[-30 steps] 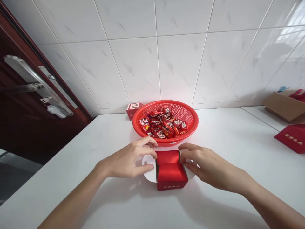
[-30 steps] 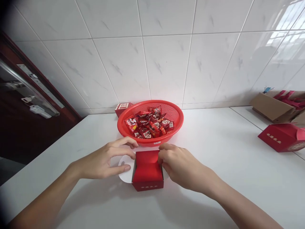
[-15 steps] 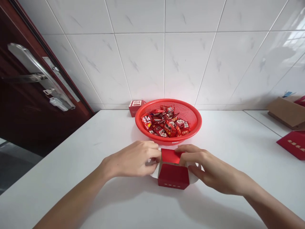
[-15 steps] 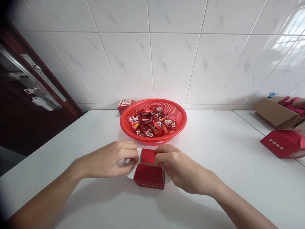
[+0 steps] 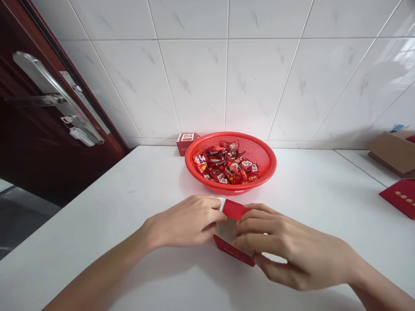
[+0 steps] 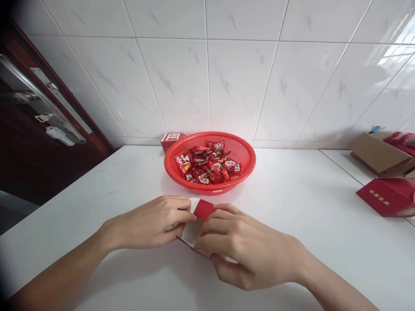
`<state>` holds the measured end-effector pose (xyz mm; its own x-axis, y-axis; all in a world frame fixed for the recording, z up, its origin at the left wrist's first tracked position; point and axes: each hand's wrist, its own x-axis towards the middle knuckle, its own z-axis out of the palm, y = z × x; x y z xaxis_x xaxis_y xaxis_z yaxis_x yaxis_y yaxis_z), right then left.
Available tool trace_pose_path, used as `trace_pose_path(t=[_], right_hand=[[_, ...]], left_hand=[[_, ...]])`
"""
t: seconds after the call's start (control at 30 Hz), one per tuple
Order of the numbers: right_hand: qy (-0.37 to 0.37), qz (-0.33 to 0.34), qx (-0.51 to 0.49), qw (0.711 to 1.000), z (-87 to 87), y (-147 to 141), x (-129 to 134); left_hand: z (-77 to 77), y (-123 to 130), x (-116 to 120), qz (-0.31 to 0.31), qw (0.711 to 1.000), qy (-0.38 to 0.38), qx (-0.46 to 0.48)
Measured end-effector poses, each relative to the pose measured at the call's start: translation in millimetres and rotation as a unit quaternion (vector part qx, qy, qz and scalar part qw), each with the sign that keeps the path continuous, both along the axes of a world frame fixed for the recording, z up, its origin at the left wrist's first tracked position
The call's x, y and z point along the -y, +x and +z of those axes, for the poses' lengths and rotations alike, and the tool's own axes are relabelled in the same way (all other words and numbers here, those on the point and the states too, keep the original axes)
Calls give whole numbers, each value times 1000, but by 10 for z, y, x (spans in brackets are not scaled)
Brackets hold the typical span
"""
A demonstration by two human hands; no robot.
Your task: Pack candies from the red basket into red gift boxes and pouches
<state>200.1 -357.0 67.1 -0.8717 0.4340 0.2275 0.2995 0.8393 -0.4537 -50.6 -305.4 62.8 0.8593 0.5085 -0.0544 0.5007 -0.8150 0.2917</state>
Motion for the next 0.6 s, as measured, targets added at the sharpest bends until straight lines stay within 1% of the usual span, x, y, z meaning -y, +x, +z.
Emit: trace_pose_path(t=[0.1, 0.2, 0.27, 0.33, 0.43, 0.5, 0.6], right_hand=[[14, 3, 22, 1000, 30, -6, 25], [53, -2, 62, 997, 41, 1, 63], [81, -12, 82, 993, 41, -8, 122], [111, -30, 96, 989, 37, -36, 209], [142, -66, 107, 982, 27, -91, 335], [136, -70, 120, 981, 18, -112, 369], [92, -37, 135, 986, 4, -101, 330]], left_hand=[[48, 34, 14, 2, 999, -43, 28], [84, 79, 32, 28, 995, -86, 33], [69, 104, 48, 44, 994, -93, 25], [25, 118, 68, 54, 995, -79, 22], [-52, 120, 102, 53, 997, -29, 38], [-82, 118, 122, 40, 998, 4, 55], [-89, 126, 140, -5, 996, 33, 86]])
